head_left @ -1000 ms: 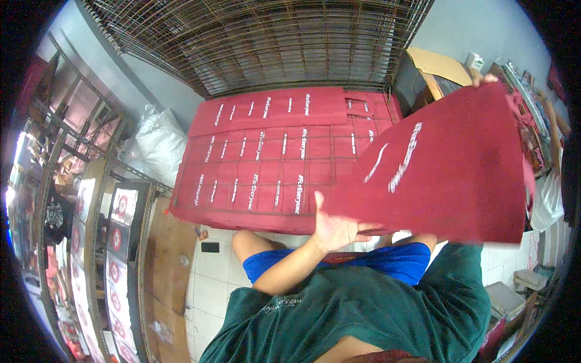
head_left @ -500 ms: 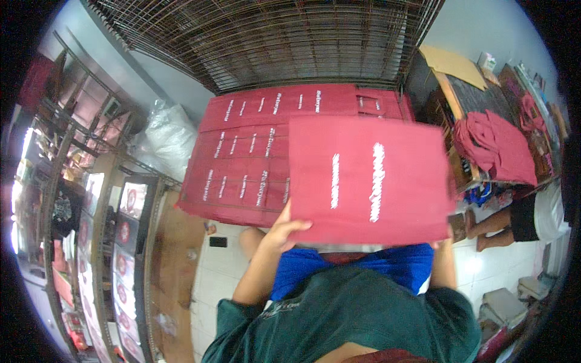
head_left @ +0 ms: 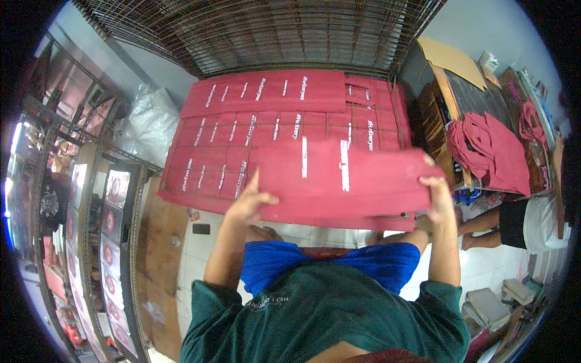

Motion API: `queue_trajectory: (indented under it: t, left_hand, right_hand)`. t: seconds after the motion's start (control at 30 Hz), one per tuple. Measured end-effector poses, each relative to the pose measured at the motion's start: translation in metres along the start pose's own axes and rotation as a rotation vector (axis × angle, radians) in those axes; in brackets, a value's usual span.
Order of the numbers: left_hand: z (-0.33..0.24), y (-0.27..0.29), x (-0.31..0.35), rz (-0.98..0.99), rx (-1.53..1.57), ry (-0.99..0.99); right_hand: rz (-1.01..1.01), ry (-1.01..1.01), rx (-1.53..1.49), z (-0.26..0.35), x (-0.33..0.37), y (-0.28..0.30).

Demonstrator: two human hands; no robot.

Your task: The person sits on the floor and repeatedly picks up maroon tote bags from a nearby pile, folds them, and places them onto a growing stack. The person aligns each bag before adding it to the stack.

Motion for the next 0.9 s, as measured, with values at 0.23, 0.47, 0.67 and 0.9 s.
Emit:
queue_trajectory:
  t: [0.23,0.47,0.67,0.9]
  left_hand:
    - [-0.097,-0.017,-0.055,0.113,-0.334,-0.580]
    - [-0.002,0.087,-0.054,-0.250,-0.500,-0.264]
    - [0.193,0.174,0.105,-0.537,-1.256,0.441]
    - [0.200,0.102,0.107,-0.670,-1.443,0.240]
  right_hand:
    - [0.060,0.244,0.035,0.040,-0.086,0.000]
    - [-0.085,0.177,0.039,-0.020,-0.232,0.117]
    - [-0.210,-0.054,0.404,-0.061,-0.347,0.249]
    - [-0.657,-0.193,0.463,-0.094,-0.367,0.287]
Point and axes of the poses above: each hand's wrist, its own x-axis away from the middle knuckle, its own y-axis out of the back of the hand, z = x × y, the point moved 4 cm from there along -x, towards the middle knuckle, and after that the axes turned 12 degrees about z, right-handed, at the moved point
